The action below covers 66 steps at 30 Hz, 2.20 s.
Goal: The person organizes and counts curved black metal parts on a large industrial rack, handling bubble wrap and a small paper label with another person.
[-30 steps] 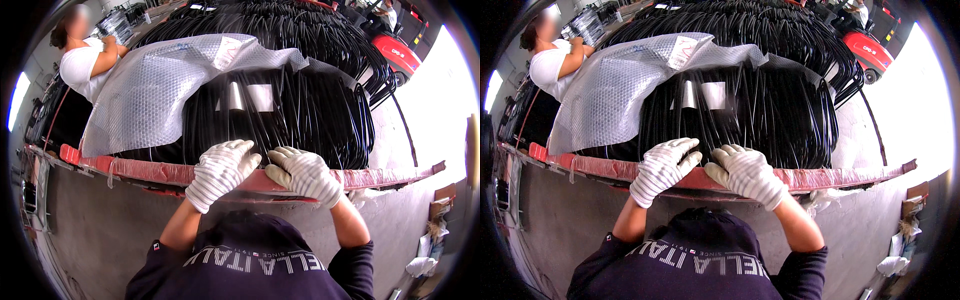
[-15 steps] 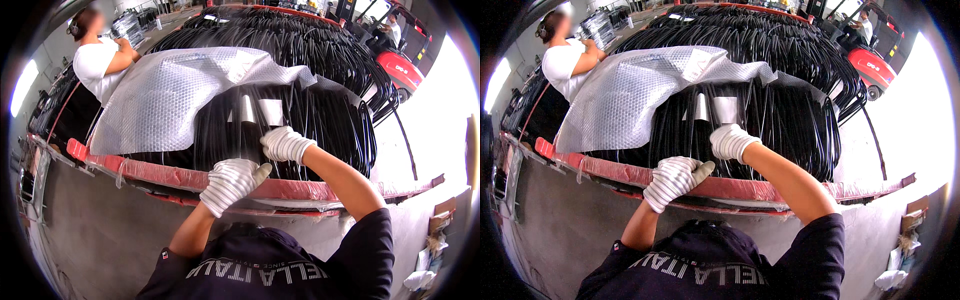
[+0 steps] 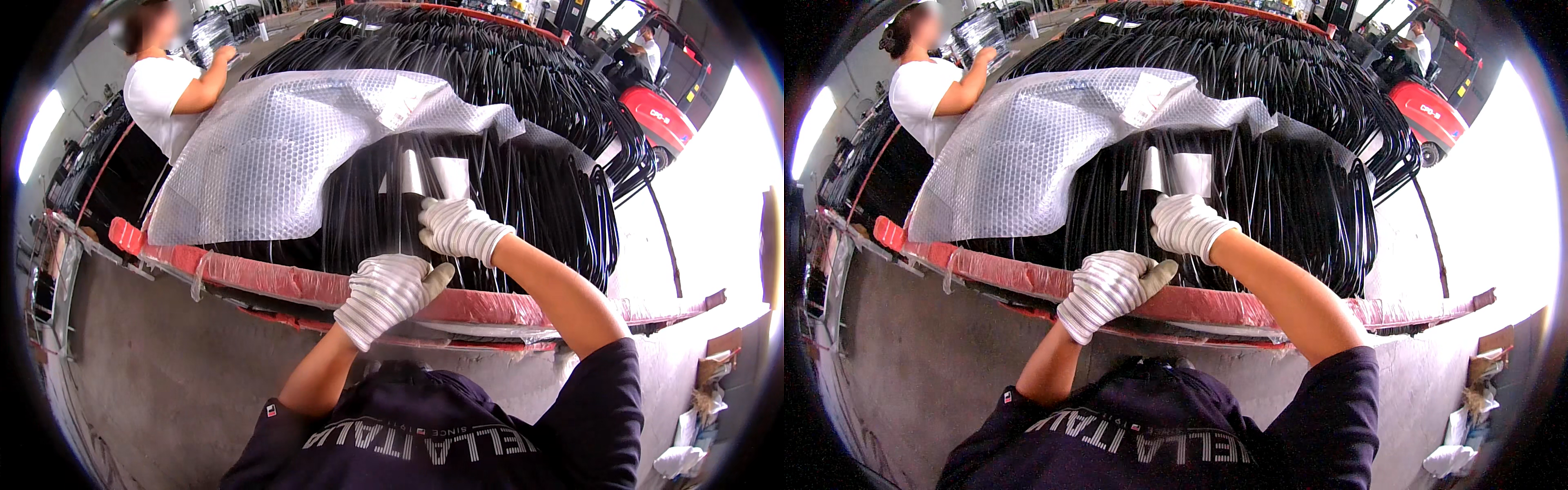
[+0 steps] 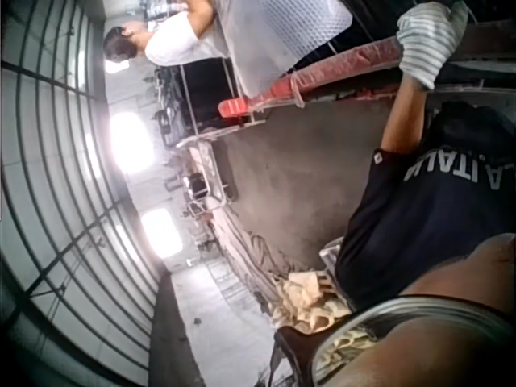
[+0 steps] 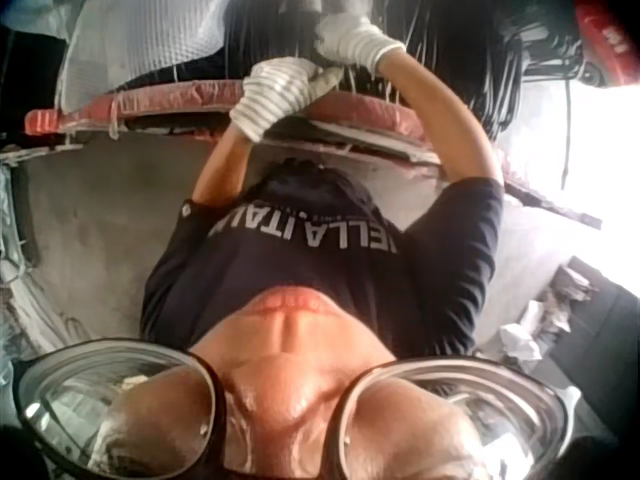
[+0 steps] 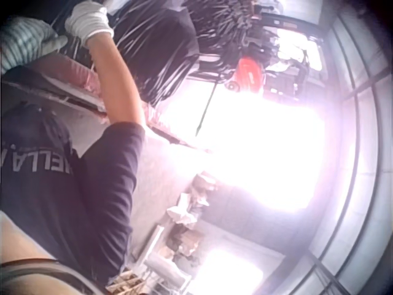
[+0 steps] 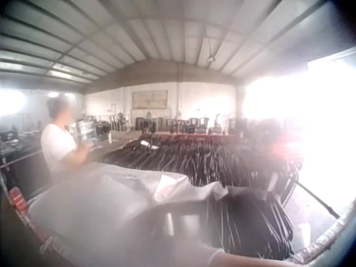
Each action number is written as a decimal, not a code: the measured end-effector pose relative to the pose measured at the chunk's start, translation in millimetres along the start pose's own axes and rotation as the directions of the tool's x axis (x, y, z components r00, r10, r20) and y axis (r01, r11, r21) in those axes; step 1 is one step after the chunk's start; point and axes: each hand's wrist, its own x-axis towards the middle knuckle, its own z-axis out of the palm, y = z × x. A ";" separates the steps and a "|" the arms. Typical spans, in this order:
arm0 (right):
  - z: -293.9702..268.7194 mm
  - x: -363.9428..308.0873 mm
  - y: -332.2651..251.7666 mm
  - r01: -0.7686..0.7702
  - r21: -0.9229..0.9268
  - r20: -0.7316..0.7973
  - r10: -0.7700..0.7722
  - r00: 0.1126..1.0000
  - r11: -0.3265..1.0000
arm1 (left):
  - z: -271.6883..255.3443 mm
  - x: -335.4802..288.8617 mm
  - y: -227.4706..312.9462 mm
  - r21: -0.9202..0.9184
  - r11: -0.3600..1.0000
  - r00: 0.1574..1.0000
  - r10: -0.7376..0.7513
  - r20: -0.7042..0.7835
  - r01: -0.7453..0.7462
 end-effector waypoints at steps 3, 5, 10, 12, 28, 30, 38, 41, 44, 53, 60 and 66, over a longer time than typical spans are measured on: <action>-4.7 -1.9 -3.0 0.006 -0.047 0.092 -0.001 0.996 0.999 | 2.3 -2.0 -2.1 -0.004 1.000 0.999 0.021 -0.050 -0.021; -7.4 -1.8 -3.6 -0.025 -0.019 0.185 0.028 0.982 0.999 | -0.2 -2.7 -0.5 -0.015 0.999 0.998 0.029 -0.060 -0.029; -5.6 -10.6 -0.3 -0.030 -0.062 0.236 0.044 0.971 0.998 | 1.6 -4.0 0.9 0.057 0.997 0.994 0.058 -0.094 -0.053; -12.3 -19.3 -6.2 -0.073 -0.002 0.127 0.073 0.989 0.997 | -3.9 -3.0 1.6 -0.005 1.000 1.000 0.012 -0.006 -0.012; -12.5 -39.6 -1.7 -0.156 0.144 0.119 0.139 0.983 0.977 | -3.6 -6.9 3.6 -0.107 0.992 0.996 0.061 -0.063 -0.067; -9.4 -35.6 7.5 -0.142 0.030 0.166 0.135 0.977 0.989 | 2.9 -6.4 1.3 -0.006 0.984 0.965 0.174 -0.195 -0.178; -25.8 -43.6 4.3 -0.133 0.144 0.350 0.076 0.934 0.981 | 7.1 -6.8 -3.1 0.196 0.971 0.970 0.174 -0.172 -0.139; -31.5 -46.0 -2.2 -0.186 0.126 0.218 0.156 0.963 0.974 | 7.9 -6.4 -2.3 0.143 0.982 0.973 0.151 -0.173 -0.126; -28.0 -46.3 1.1 -0.135 0.040 0.321 0.115 0.940 0.990 | -5.1 -2.5 7.0 0.098 0.995 0.998 0.008 0.056 -0.014; -21.6 -32.7 -0.4 -0.113 0.004 0.299 0.107 0.948 0.994 | -10.0 -8.4 6.0 -0.079 0.995 0.996 0.056 -0.064 -0.061; -49.2 -89.4 -28.9 -0.122 -0.005 -0.245 0.118 0.962 0.992 | 9.5 -8.1 -2.4 0.137 0.983 0.925 0.163 -0.344 -0.123; -32.1 -137.6 -55.1 -0.237 0.149 -0.734 0.268 0.624 0.960 | 4.5 -5.8 0.1 0.087 0.984 0.923 0.175 -0.344 -0.154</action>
